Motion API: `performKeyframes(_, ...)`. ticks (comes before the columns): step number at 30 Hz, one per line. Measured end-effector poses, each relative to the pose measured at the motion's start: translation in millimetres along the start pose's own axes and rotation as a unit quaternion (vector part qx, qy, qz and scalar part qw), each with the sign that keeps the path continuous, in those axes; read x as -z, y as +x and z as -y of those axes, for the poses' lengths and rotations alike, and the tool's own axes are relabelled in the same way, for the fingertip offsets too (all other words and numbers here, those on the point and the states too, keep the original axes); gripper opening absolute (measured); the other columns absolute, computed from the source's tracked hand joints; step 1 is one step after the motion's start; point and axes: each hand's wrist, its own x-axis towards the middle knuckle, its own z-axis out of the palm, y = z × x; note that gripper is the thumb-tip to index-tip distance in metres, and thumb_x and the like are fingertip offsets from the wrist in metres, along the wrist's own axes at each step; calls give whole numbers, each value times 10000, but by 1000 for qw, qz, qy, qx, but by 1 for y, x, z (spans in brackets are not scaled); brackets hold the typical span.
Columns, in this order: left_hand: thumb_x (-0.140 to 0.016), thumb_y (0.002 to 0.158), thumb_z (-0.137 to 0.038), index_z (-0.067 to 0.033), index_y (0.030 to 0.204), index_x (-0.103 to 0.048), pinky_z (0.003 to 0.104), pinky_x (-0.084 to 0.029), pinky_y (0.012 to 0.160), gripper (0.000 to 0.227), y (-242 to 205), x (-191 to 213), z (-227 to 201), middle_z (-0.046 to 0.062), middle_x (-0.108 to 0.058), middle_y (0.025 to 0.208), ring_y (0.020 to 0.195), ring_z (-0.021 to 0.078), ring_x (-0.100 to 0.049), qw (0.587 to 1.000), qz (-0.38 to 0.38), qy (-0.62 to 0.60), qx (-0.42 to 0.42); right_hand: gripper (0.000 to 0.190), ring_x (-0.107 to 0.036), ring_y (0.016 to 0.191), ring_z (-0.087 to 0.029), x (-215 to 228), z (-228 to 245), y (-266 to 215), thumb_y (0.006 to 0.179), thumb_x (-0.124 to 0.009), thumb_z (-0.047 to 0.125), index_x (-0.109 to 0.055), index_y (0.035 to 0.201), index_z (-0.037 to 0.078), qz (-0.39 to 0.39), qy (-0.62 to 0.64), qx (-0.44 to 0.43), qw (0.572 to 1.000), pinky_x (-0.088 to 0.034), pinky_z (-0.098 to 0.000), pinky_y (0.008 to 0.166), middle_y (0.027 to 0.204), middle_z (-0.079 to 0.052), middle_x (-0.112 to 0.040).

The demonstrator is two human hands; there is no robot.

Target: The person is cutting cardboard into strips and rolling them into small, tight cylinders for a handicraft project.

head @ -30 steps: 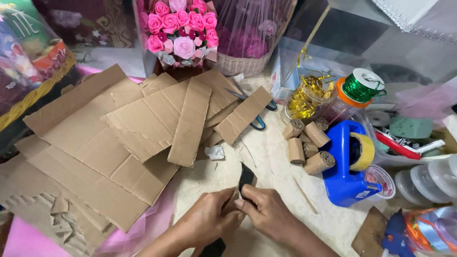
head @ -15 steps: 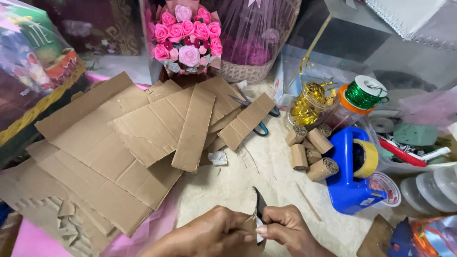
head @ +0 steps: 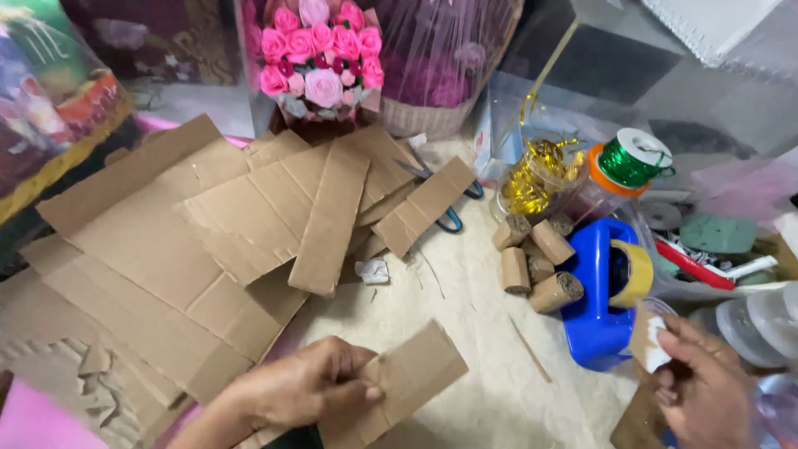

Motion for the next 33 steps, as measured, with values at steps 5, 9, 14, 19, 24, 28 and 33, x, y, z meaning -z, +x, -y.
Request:
performKeyframes(5,-673,980,-146,-67,945,-666,274,-477,691,86,22,-3,3,2,-648,856,776,111,-604,982,-152,-106,47,336,-420,561,-257,19,3,-11,994,-583,-16,-649,1320,-59,-14,-32,-33,999,-298,-342,435,876,-252,-571)
performKeyframes(9,-585,950,-19,12,1129,-677,353,-574,822,203,53,-20,19,148,-779,1047,937,227,-723,902,-280,-322,67,205,-590,625,-228,4,-10,-25,1007,-710,139,-679,892,-29,40,-298,7,954,-475,-351,600,713,-193,-698)
performKeyframes(14,-525,911,36,37,1260,-609,449,-587,889,358,75,-27,-11,245,-749,1122,969,348,-720,842,-328,-427,24,225,-723,812,-143,-57,21,-59,919,-654,339,-662,1124,247,42,-494,130,858,-529,-310,799,961,55,-796)
performKeyframes(19,-631,840,-6,-68,1256,-622,337,-579,916,421,87,-24,0,103,-757,1130,1022,208,-709,871,-396,-286,52,260,-743,940,-206,-81,31,-71,935,-592,359,-643,1187,318,40,-516,120,847,-518,-371,836,1103,65,-781)
performKeyframes(24,-698,870,-105,-46,1608,100,422,-131,1252,1089,71,-25,31,171,12,1732,1598,303,-46,875,-460,147,-36,219,-726,894,-79,-74,20,-70,915,-649,331,-737,1093,240,120,-421,161,885,-496,-269,815,1036,107,-798)
performKeyframes(28,-626,851,-56,-58,1605,-202,551,-188,1233,865,51,-59,-14,263,-73,1709,1581,448,-108,837,-450,273,-150,141,-633,612,-116,-78,8,-73,916,-726,196,-793,1000,106,296,-249,146,911,-519,-273,580,696,-3,-668)
performKeyframes(33,-608,974,-446,-71,1523,-422,499,-403,1079,690,63,-81,-12,209,-412,1582,1393,393,-476,943,-210,240,-98,94,-611,633,-100,-127,24,-87,925,-704,211,-732,975,137,345,-316,134,874,-470,-261,641,743,-8,-678)
